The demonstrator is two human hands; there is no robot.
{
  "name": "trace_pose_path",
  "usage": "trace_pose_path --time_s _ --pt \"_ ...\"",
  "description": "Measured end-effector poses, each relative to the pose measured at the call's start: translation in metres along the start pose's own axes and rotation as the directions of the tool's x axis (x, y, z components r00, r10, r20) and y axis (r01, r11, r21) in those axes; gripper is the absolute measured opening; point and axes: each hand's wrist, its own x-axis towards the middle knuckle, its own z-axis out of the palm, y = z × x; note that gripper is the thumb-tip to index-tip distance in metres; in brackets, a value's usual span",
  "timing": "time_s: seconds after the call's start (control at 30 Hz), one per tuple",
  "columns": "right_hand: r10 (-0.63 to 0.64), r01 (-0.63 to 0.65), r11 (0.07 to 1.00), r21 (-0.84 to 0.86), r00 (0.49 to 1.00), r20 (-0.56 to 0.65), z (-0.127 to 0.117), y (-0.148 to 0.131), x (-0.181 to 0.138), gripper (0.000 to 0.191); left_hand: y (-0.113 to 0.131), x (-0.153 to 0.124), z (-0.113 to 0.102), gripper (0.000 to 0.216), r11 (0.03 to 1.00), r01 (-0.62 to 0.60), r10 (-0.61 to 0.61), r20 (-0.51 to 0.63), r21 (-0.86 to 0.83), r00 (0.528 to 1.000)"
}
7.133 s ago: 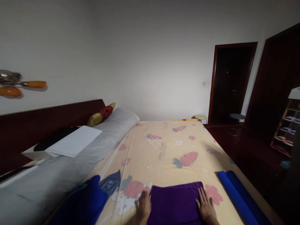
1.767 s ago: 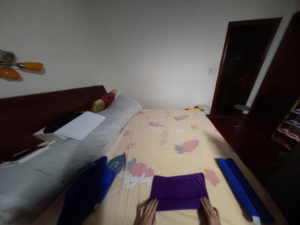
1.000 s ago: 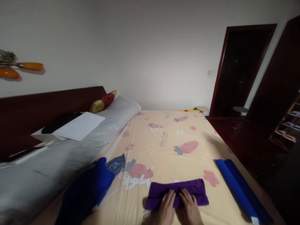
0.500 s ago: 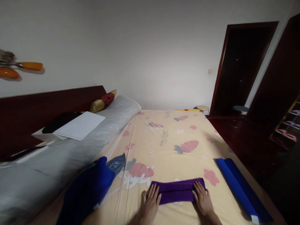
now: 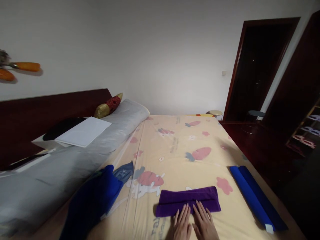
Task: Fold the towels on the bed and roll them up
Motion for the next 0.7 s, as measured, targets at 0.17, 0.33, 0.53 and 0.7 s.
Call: trace_pose_path --time_s 0.17,0.33,0.53,0.7 --pt "0.102 -0.103 0.995 -0.002 0.989 -0.110 -0.021 0.036 -0.009 0.049 -0.046 -0.017 -0.035 0.063 0.980 0.078 -0.061 -0.096 0.182 0.994" --pt "0.220 -0.223 0.975 -0.012 0.967 -0.131 -0.005 0.083 -0.045 0.054 -0.084 -0.057 -0.029 0.064 0.973 0.088 -0.070 -0.087 0.212 0.994" --pt "0.293 -0.297 0.954 -0.024 0.949 -0.119 -0.020 0.077 -0.018 0.056 -0.082 -0.024 -0.019 0.058 0.924 0.374 -0.381 0.077 0.084 0.922" --pt "0.310 -0.311 0.948 -0.067 0.950 -0.025 -0.063 0.078 0.050 0.045 -0.097 0.049 -0.034 0.049 0.829 0.559 -0.530 0.300 -0.012 0.793"
